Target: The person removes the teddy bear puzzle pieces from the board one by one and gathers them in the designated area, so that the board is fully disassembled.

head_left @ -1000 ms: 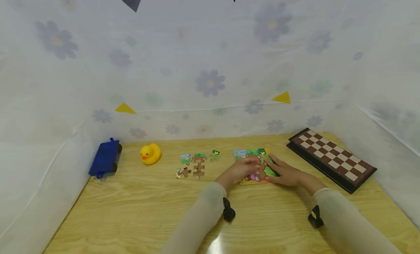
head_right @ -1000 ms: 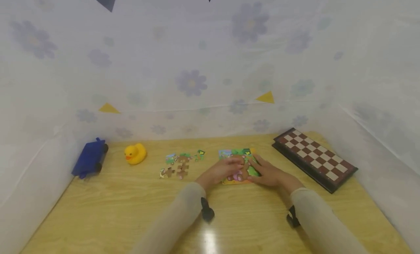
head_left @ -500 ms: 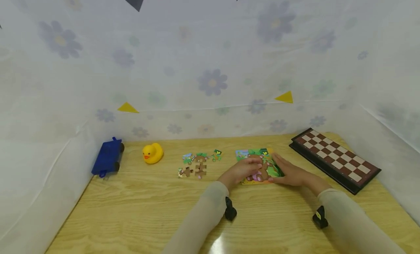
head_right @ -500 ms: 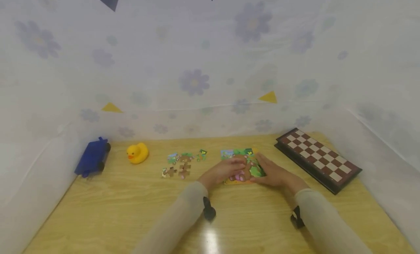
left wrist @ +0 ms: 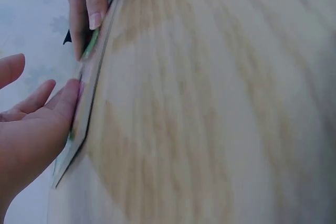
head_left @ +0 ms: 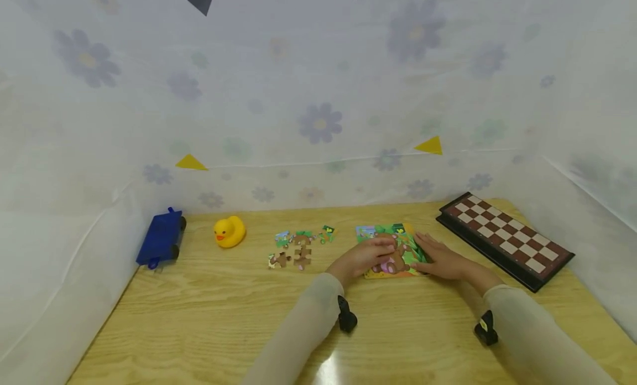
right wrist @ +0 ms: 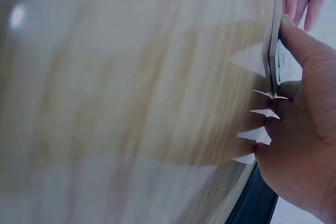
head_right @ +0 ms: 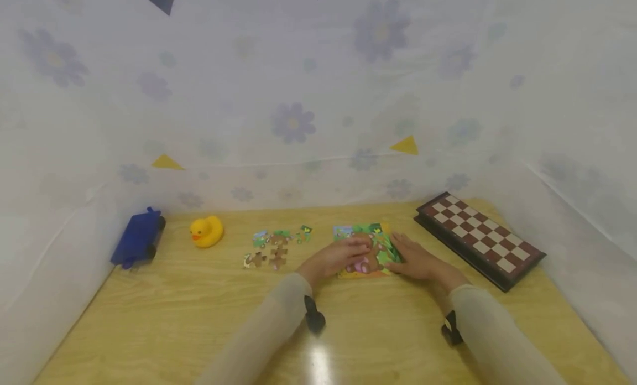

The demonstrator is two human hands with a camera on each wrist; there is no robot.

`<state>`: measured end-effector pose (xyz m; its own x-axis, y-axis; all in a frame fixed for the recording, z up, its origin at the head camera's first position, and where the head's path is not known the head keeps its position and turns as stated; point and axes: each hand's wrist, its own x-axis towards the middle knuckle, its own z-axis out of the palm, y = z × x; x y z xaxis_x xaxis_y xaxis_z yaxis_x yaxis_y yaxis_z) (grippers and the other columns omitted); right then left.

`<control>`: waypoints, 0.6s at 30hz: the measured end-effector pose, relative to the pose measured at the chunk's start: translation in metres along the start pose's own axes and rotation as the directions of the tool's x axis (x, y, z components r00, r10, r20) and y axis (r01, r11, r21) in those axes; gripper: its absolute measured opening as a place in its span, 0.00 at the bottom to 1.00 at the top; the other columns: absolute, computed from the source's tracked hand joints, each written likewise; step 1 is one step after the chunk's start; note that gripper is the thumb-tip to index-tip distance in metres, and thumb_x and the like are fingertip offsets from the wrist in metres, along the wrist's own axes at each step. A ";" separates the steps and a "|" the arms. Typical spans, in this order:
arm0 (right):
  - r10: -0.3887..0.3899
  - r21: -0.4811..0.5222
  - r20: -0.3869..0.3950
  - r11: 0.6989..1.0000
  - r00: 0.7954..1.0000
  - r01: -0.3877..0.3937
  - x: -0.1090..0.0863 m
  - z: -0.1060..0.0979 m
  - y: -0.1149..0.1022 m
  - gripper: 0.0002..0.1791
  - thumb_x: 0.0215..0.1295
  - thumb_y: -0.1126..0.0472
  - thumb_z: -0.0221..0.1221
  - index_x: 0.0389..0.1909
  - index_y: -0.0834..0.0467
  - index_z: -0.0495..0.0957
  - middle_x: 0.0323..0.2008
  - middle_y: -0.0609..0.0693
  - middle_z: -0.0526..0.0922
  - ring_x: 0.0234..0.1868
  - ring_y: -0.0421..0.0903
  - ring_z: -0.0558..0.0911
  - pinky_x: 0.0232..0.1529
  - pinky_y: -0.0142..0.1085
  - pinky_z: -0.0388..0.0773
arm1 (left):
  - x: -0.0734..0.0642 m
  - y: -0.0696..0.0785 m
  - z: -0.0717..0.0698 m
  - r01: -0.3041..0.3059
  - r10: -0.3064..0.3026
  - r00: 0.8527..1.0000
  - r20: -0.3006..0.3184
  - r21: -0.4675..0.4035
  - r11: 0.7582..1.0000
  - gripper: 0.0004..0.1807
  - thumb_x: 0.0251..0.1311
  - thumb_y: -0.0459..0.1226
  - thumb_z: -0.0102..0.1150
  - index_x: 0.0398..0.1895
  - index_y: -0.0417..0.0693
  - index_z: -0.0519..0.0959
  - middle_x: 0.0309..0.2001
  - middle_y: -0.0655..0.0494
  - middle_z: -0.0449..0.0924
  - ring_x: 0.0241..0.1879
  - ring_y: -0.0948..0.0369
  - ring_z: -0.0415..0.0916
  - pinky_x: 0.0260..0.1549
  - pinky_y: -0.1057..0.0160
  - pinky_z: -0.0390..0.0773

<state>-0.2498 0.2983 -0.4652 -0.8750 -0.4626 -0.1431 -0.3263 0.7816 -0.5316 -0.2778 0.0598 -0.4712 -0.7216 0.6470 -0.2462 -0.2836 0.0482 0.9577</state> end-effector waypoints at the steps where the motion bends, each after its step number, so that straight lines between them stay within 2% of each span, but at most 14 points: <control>1: 0.003 0.005 0.002 1.000 1.000 -0.003 0.000 0.000 -0.001 0.48 0.66 0.44 0.55 0.71 0.71 0.44 0.71 0.72 0.42 0.69 0.71 0.40 0.63 0.69 0.36 | 0.000 0.001 0.000 0.005 -0.005 1.000 0.004 -0.002 1.000 0.25 0.72 0.38 0.44 0.69 0.40 0.62 0.67 0.49 0.62 0.65 0.54 0.63 0.60 0.59 0.68; 3: 0.010 0.010 0.006 1.000 1.000 -0.010 0.000 -0.001 -0.002 0.48 0.66 0.44 0.55 0.72 0.71 0.44 0.71 0.72 0.41 0.69 0.71 0.39 0.63 0.69 0.35 | 0.000 0.003 0.001 0.016 -0.016 1.000 0.016 -0.006 1.000 0.26 0.72 0.40 0.44 0.70 0.40 0.60 0.68 0.49 0.60 0.65 0.55 0.62 0.59 0.61 0.69; 6: 0.015 0.021 0.015 1.000 1.000 -0.016 0.000 -0.002 -0.004 0.48 0.66 0.44 0.55 0.72 0.71 0.43 0.71 0.72 0.40 0.69 0.71 0.39 0.63 0.69 0.35 | -0.002 0.005 0.002 0.033 -0.033 0.999 0.020 -0.020 0.999 0.27 0.73 0.41 0.44 0.70 0.40 0.59 0.69 0.49 0.59 0.63 0.56 0.64 0.49 0.66 0.70; 9: 0.014 0.020 0.017 1.000 1.000 -0.014 0.000 -0.002 -0.005 0.48 0.67 0.44 0.55 0.72 0.71 0.43 0.71 0.72 0.40 0.69 0.71 0.39 0.63 0.69 0.35 | -0.003 0.007 0.003 0.037 -0.037 0.999 0.014 -0.038 0.999 0.26 0.73 0.41 0.44 0.70 0.39 0.60 0.68 0.49 0.60 0.61 0.58 0.65 0.44 0.69 0.69; 16: 0.016 0.013 0.013 1.000 1.000 -0.016 0.000 -0.002 -0.005 0.48 0.66 0.45 0.56 0.71 0.71 0.43 0.71 0.72 0.41 0.69 0.71 0.39 0.63 0.69 0.35 | -0.006 0.006 0.006 0.005 -0.006 1.000 -0.008 -0.092 0.996 0.23 0.73 0.37 0.43 0.67 0.35 0.63 0.65 0.46 0.64 0.59 0.55 0.66 0.43 0.69 0.69; 18: 0.016 0.021 0.011 1.000 1.000 -0.016 -0.001 -0.002 -0.006 0.48 0.66 0.45 0.56 0.71 0.71 0.43 0.71 0.72 0.41 0.69 0.71 0.39 0.63 0.69 0.34 | -0.005 0.004 0.007 -0.011 0.008 1.000 -0.022 -0.106 0.994 0.22 0.72 0.36 0.43 0.65 0.33 0.65 0.64 0.45 0.66 0.60 0.55 0.66 0.45 0.68 0.70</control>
<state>-0.2483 0.2949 -0.4601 -0.8761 -0.4548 -0.1602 -0.3049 0.7799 -0.5466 -0.2709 0.0615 -0.4652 -0.7374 0.6309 -0.2412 -0.3411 -0.0396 0.9392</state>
